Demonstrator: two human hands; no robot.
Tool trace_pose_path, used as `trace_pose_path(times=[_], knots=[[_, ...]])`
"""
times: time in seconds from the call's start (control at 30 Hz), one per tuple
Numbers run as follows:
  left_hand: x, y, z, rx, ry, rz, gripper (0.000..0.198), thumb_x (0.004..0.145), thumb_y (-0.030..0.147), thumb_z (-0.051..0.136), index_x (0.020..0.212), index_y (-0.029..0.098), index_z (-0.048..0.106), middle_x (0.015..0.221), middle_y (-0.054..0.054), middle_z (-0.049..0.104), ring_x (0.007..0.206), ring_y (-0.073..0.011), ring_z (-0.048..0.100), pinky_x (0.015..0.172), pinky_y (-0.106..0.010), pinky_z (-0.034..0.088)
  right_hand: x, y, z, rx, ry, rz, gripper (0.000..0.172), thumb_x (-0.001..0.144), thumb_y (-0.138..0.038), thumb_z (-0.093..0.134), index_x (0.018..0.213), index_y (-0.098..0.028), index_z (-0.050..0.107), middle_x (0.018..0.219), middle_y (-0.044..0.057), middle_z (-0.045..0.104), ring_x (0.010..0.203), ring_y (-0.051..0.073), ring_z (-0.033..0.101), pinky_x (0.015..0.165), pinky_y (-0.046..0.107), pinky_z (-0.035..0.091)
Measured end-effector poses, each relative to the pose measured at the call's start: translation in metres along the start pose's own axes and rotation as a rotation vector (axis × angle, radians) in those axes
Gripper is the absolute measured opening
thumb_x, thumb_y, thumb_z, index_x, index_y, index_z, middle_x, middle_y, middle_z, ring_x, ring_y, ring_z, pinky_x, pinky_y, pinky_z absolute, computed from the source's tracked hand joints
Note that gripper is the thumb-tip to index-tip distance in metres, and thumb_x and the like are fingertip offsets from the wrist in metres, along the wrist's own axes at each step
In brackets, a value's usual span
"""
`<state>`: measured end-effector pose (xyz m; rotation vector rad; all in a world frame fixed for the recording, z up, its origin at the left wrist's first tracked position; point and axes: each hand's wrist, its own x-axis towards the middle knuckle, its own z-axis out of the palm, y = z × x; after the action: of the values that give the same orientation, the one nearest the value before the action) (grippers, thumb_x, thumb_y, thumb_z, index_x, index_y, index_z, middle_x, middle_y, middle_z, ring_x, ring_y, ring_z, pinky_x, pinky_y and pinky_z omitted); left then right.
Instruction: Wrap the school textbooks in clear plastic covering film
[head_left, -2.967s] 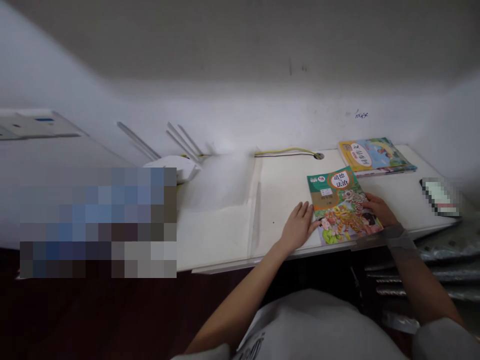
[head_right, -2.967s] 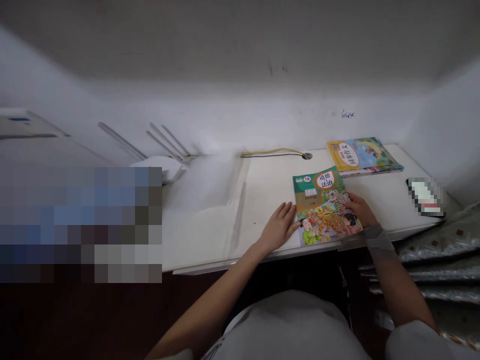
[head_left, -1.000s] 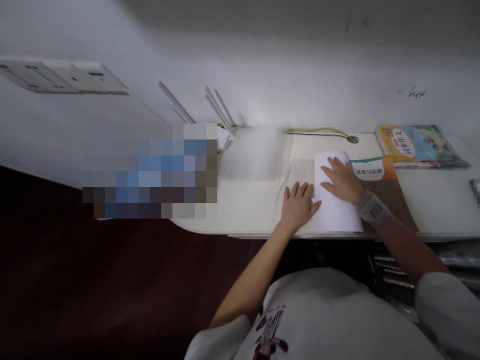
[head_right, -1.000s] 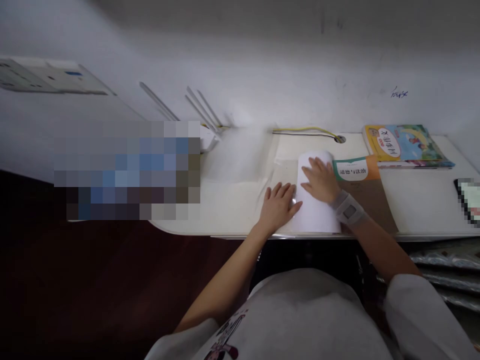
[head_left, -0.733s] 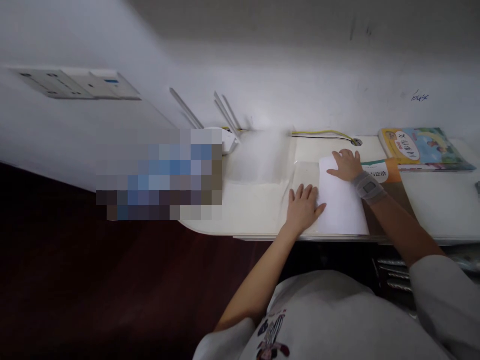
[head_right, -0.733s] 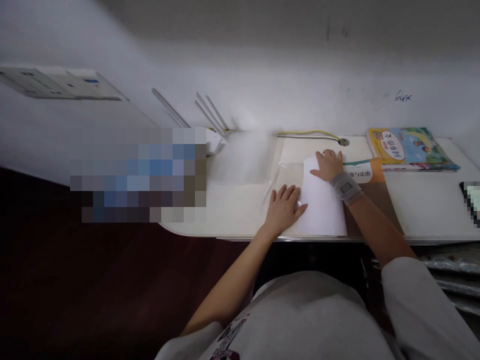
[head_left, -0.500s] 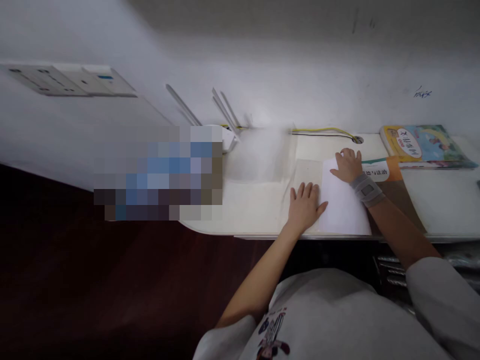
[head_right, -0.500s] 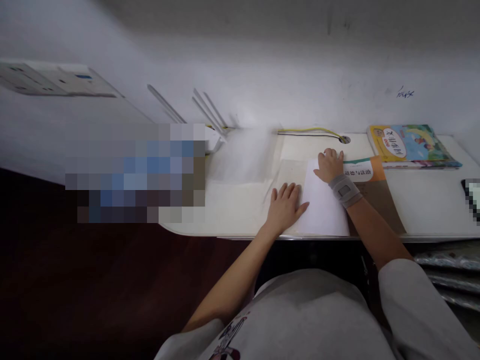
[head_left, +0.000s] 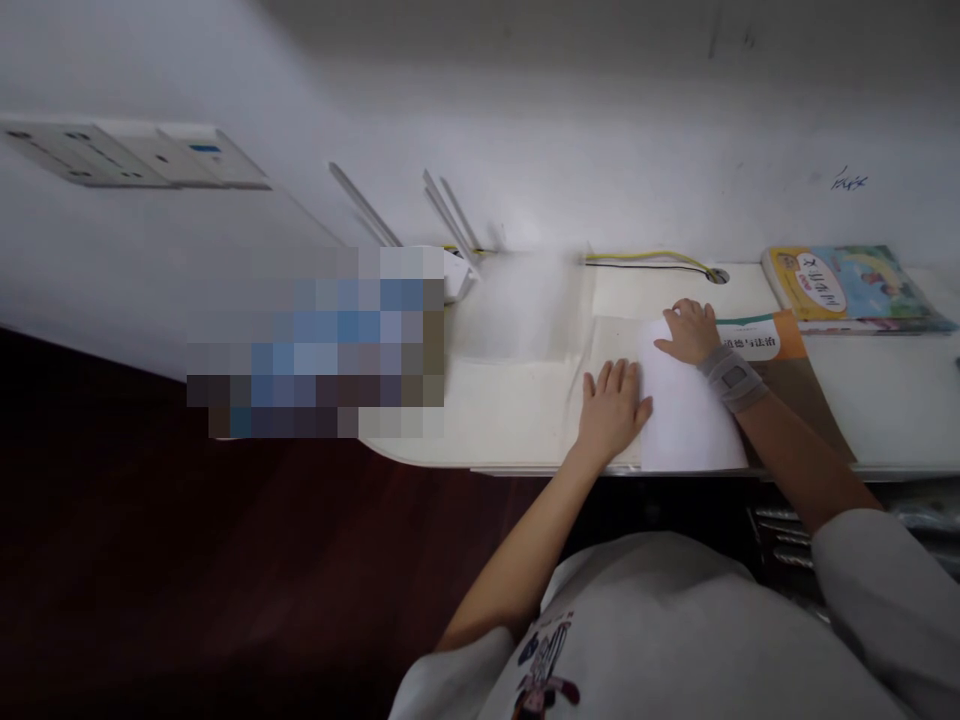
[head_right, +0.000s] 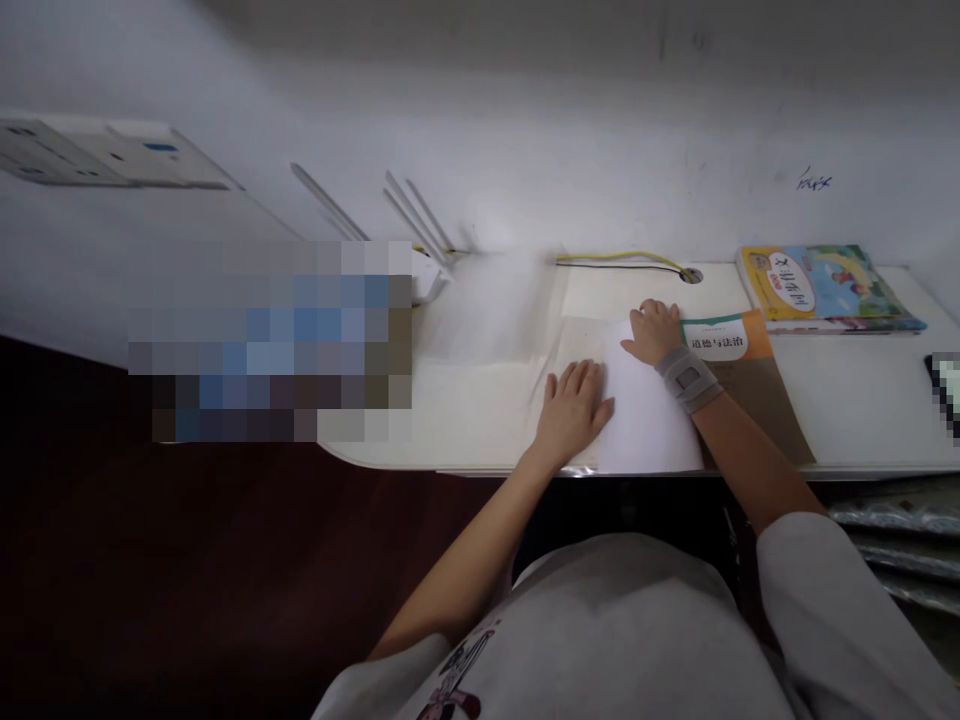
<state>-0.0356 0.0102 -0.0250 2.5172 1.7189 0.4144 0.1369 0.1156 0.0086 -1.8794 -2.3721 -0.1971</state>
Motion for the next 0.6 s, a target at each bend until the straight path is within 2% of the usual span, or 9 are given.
trace_pose_path(times=[0.17, 0.33, 0.43, 0.5, 0.6], knots=[[-0.001, 0.000, -0.001, -0.010, -0.014, 0.023, 0.055, 0.092, 0.040, 0.034, 0.139, 0.012, 0.034, 0.144, -0.015, 0.038, 0.134, -0.0313, 0.029, 0.107, -0.058, 0.021, 0.006, 0.002, 0.008, 0.108, 0.001, 0.004, 0.048, 0.078, -0.043, 0.057, 0.115, -0.013, 0.057, 0.123, 0.018, 0.050, 0.113, 0.033, 0.044, 0.095, 0.052, 0.031], [-0.003, -0.002, -0.005, -0.009, 0.020, 0.046, 0.061, 0.092, 0.054, 0.029, 0.137, 0.015, 0.038, 0.142, -0.016, 0.041, 0.134, -0.0311, 0.031, 0.106, -0.058, 0.023, 0.008, 0.027, 0.010, 0.449, 0.212, -0.079, 0.054, 0.084, -0.047, 0.048, 0.124, -0.012, 0.053, 0.134, 0.019, 0.044, 0.128, 0.031, 0.037, 0.104, 0.050, 0.031], [-0.007, 0.001, -0.011, -0.018, 0.060, 0.096, 0.060, 0.092, 0.055, 0.029, 0.137, 0.016, 0.038, 0.144, -0.014, 0.039, 0.136, -0.0301, 0.026, 0.108, -0.057, 0.020, -0.010, 0.051, 0.005, 0.572, 0.263, -0.179, 0.062, 0.083, -0.057, 0.045, 0.127, -0.014, 0.051, 0.142, 0.017, 0.038, 0.135, 0.031, 0.029, 0.109, 0.050, 0.026], [-0.010, 0.009, -0.016, -0.029, 0.061, 0.193, 0.064, 0.090, 0.057, 0.030, 0.140, 0.016, 0.035, 0.147, -0.014, 0.034, 0.139, -0.0303, 0.021, 0.110, -0.057, 0.015, -0.030, 0.063, 0.005, 0.617, 0.226, -0.227, 0.063, 0.084, -0.060, 0.043, 0.132, -0.019, 0.046, 0.147, 0.013, 0.032, 0.137, 0.030, 0.024, 0.110, 0.051, 0.024], [-0.013, 0.029, -0.022, -0.075, -0.002, 0.388, 0.078, 0.084, 0.067, 0.032, 0.143, 0.016, 0.029, 0.151, -0.015, 0.023, 0.140, -0.0335, 0.012, 0.109, -0.059, 0.013, -0.057, 0.068, 0.011, 0.661, 0.144, -0.268, 0.064, 0.086, -0.058, 0.042, 0.138, -0.022, 0.039, 0.151, 0.010, 0.025, 0.140, 0.028, 0.018, 0.112, 0.051, 0.021]])
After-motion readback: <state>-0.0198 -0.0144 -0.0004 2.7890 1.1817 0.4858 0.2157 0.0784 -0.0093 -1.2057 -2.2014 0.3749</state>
